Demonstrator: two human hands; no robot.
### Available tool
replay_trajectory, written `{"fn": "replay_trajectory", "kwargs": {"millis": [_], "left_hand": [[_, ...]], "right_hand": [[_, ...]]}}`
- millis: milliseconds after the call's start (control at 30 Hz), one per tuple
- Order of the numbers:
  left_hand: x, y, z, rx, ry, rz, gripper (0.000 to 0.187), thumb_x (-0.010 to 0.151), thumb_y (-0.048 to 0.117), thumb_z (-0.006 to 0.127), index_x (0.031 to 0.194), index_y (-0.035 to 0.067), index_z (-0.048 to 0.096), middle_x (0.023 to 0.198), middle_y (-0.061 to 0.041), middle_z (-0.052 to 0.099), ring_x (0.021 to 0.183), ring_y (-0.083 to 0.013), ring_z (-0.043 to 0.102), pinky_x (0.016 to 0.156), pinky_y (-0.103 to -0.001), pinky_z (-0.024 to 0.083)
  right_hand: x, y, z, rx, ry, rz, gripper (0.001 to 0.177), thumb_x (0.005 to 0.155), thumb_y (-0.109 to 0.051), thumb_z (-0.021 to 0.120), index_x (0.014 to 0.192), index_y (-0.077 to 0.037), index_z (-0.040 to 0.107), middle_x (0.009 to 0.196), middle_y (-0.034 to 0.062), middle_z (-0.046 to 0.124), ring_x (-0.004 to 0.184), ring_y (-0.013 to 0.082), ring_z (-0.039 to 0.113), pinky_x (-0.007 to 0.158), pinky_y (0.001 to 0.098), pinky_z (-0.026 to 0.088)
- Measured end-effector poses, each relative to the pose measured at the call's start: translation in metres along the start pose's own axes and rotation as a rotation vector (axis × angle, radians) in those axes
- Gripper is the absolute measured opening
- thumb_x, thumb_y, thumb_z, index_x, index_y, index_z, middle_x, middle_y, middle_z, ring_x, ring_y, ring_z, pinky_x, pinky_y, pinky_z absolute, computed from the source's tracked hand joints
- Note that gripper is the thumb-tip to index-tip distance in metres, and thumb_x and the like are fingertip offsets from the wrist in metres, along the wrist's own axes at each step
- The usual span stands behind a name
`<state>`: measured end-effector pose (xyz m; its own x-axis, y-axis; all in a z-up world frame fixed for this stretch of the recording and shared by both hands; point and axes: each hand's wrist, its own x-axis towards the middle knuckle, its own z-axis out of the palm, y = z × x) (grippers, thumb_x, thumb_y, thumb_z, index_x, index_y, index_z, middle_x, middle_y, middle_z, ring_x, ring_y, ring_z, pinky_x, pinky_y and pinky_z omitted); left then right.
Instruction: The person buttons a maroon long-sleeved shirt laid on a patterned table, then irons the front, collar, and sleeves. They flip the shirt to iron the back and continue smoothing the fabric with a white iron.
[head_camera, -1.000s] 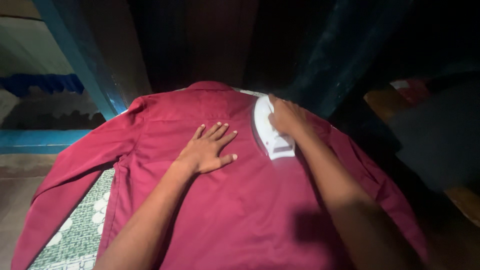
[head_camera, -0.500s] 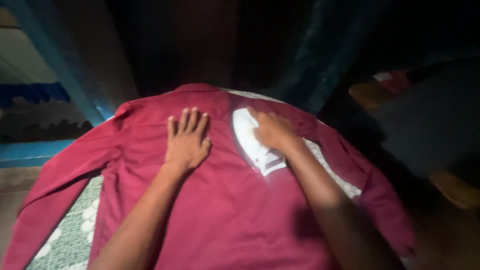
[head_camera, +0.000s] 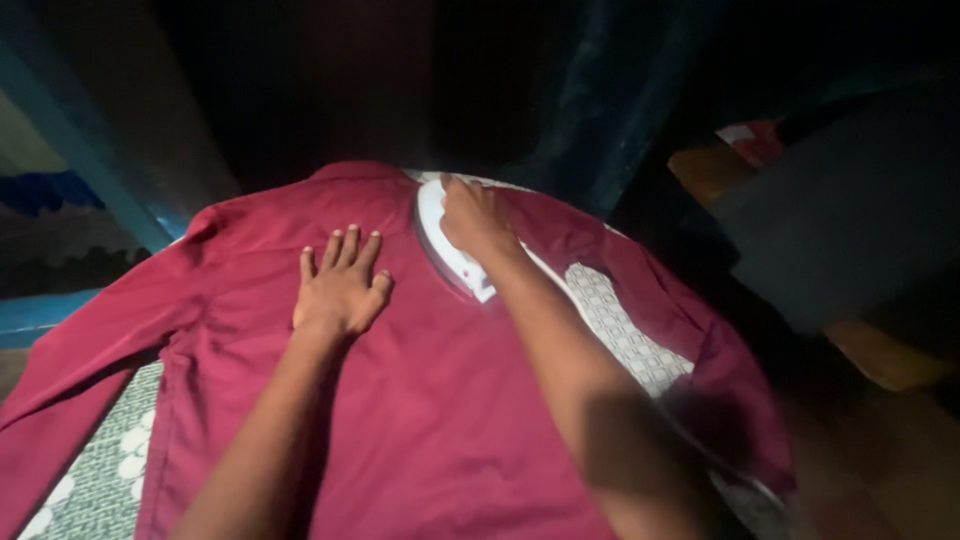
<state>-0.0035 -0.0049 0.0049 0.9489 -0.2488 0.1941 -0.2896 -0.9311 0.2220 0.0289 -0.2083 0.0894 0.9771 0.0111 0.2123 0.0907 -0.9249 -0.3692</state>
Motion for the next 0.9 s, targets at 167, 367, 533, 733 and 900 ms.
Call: {"fn": "replay_trajectory", "kwargs": {"millis": [167, 367, 533, 733, 900], "left_hand": [[0.002, -0.002, -0.001, -0.021, -0.006, -0.009, 0.072, 0.096, 0.05, 0.036, 0.161, 0.022, 0.026, 0.17, -0.008, 0.017, 0.157, -0.026, 0.011, 0.124, -0.055, 0.005], [0.004, -0.004, 0.004, -0.012, -0.006, -0.021, 0.071, 0.095, 0.048, 0.038, 0.161, 0.022, 0.027, 0.17, -0.008, 0.017, 0.157, -0.0266, 0.012, 0.124, -0.056, 0.004], [0.003, -0.006, 0.005, -0.023, -0.002, -0.027, 0.07, 0.096, 0.048, 0.038, 0.161, 0.023, 0.027, 0.169, -0.008, 0.018, 0.157, -0.0264, 0.013, 0.124, -0.056, 0.005], [0.004, -0.006, 0.003, -0.053, 0.031, -0.014, 0.069, 0.095, 0.046, 0.039, 0.159, 0.022, 0.03, 0.168, -0.008, 0.02, 0.156, -0.0276, 0.014, 0.123, -0.056, 0.006], [0.001, -0.005, 0.006, -0.052, 0.067, -0.009, 0.068, 0.095, 0.044, 0.041, 0.159, 0.02, 0.034, 0.167, -0.012, 0.024, 0.155, -0.0296, 0.018, 0.123, -0.058, 0.009]], "right_hand": [[-0.037, -0.002, 0.001, -0.045, 0.06, -0.071, 0.045, 0.103, -0.01, 0.045, 0.147, -0.007, 0.053, 0.124, 0.0333, 0.063, 0.106, 0.0486, 0.068, 0.09, 0.0578, 0.055], [-0.025, -0.008, 0.001, -0.138, 0.037, -0.052, 0.047, 0.103, -0.012, 0.044, 0.149, -0.009, 0.051, 0.123, 0.032, 0.064, 0.103, 0.0489, 0.068, 0.09, 0.0574, 0.054], [0.005, -0.01, 0.012, -0.211, 0.096, -0.071, 0.045, 0.106, -0.016, 0.044, 0.15, -0.007, 0.049, 0.127, 0.035, 0.062, 0.108, 0.0482, 0.068, 0.09, 0.0542, 0.057], [-0.001, -0.009, 0.001, -0.133, 0.03, -0.039, 0.046, 0.105, -0.02, 0.045, 0.151, -0.014, 0.047, 0.13, 0.0314, 0.06, 0.115, 0.0493, 0.063, 0.095, 0.0578, 0.051], [-0.015, -0.012, -0.007, -0.099, -0.044, 0.029, 0.048, 0.106, -0.023, 0.046, 0.153, -0.02, 0.047, 0.127, 0.027, 0.065, 0.116, 0.0471, 0.064, 0.099, 0.0575, 0.05]]}}
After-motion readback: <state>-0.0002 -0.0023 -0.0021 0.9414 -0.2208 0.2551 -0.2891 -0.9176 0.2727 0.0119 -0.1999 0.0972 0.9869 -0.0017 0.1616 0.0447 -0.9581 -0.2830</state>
